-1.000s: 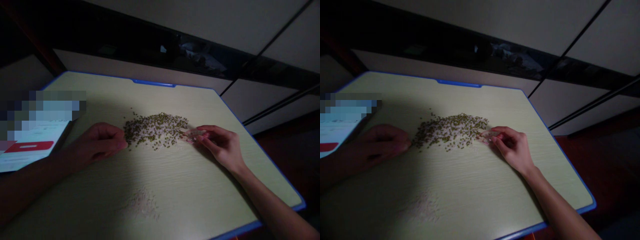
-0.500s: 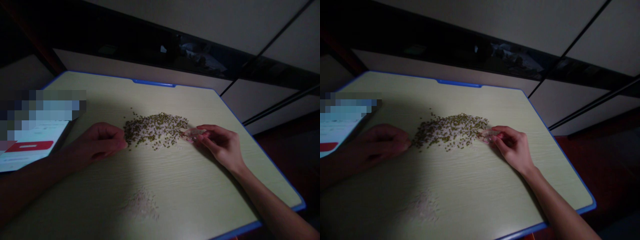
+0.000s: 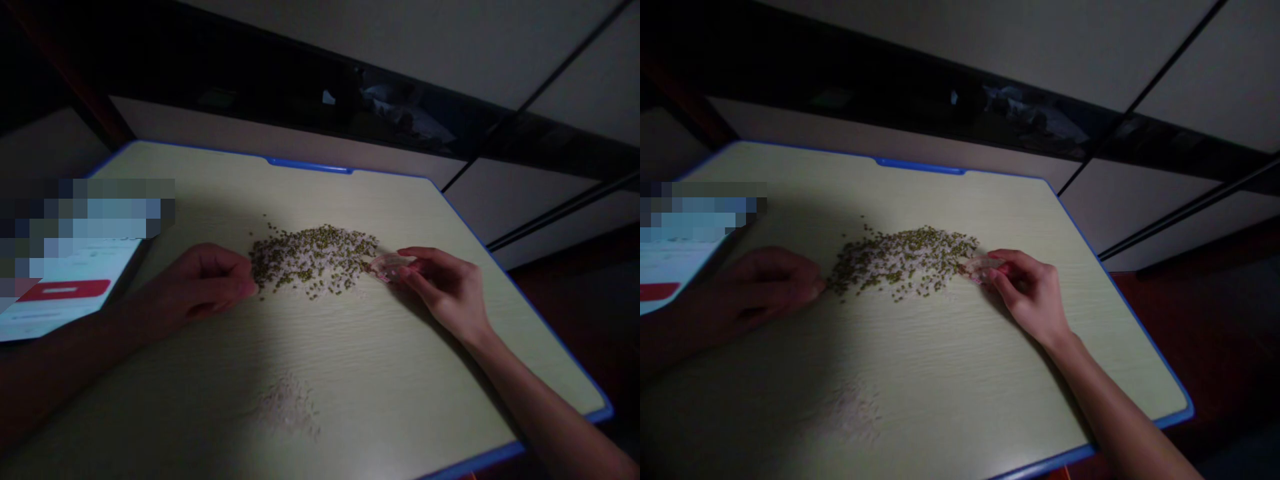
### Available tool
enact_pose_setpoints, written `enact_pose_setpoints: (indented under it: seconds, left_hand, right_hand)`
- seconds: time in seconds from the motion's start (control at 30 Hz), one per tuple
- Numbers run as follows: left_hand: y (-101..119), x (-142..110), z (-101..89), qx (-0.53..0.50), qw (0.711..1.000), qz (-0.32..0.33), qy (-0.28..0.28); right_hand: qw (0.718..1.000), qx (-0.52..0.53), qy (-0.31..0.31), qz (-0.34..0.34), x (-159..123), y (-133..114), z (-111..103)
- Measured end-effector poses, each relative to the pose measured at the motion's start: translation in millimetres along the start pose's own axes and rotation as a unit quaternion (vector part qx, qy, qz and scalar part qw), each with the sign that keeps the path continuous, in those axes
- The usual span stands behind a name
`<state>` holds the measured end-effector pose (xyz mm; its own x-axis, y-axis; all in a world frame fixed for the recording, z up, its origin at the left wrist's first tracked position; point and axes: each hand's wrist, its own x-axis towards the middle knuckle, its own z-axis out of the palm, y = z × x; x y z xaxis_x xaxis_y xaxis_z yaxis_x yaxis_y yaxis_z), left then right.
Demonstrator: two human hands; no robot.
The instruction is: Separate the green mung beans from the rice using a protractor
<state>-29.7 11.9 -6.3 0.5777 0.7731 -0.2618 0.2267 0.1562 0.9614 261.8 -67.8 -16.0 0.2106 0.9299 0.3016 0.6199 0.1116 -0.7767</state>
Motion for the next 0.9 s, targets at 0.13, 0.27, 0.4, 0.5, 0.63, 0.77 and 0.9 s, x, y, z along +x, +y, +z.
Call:
enact_pose_setpoints:
  seconds: [0.13,0.27,0.4,0.5,0.63,0.77,0.9]
  left_hand:
    - [-0.8,-0.7,-1.3,0.005,1.0,-0.001,-0.005]
    - [-0.8,-0.6,-2.4,0.001,1.0,0.005,-0.01]
    - [-0.1,-0.4,-1.7,0.012,1.0,0.008,-0.009]
    - [0.7,-0.5,-1.3,0.012,1.0,0.008,-0.011]
    - [0.7,-0.8,-2.3,0.014,1.0,0.01,-0.011]
    - [-0.8,-1.3,-4.0,0.021,0.999,0.016,-0.023]
    - [-2.5,-1.1,-4.6,0.024,0.999,0.011,-0.021]
  right_hand:
    - [1.0,0.007,-0.016,-0.009,-0.4,1.3,0.0]
    - [0.999,-0.001,-0.031,-0.022,-1.6,2.3,-1.3]
    - [0.999,-0.006,-0.041,-0.03,-3.5,0.2,-2.4]
    - [0.998,-0.007,-0.053,-0.039,-3.8,-1.8,-1.5]
    - [0.998,-0.001,-0.06,-0.037,-3.0,-2.4,0.3]
    - [0.999,0.007,-0.051,-0.016,-2.8,-2.0,0.7]
    - [0.999,0.007,-0.037,-0.002,-2.9,-3.0,0.2]
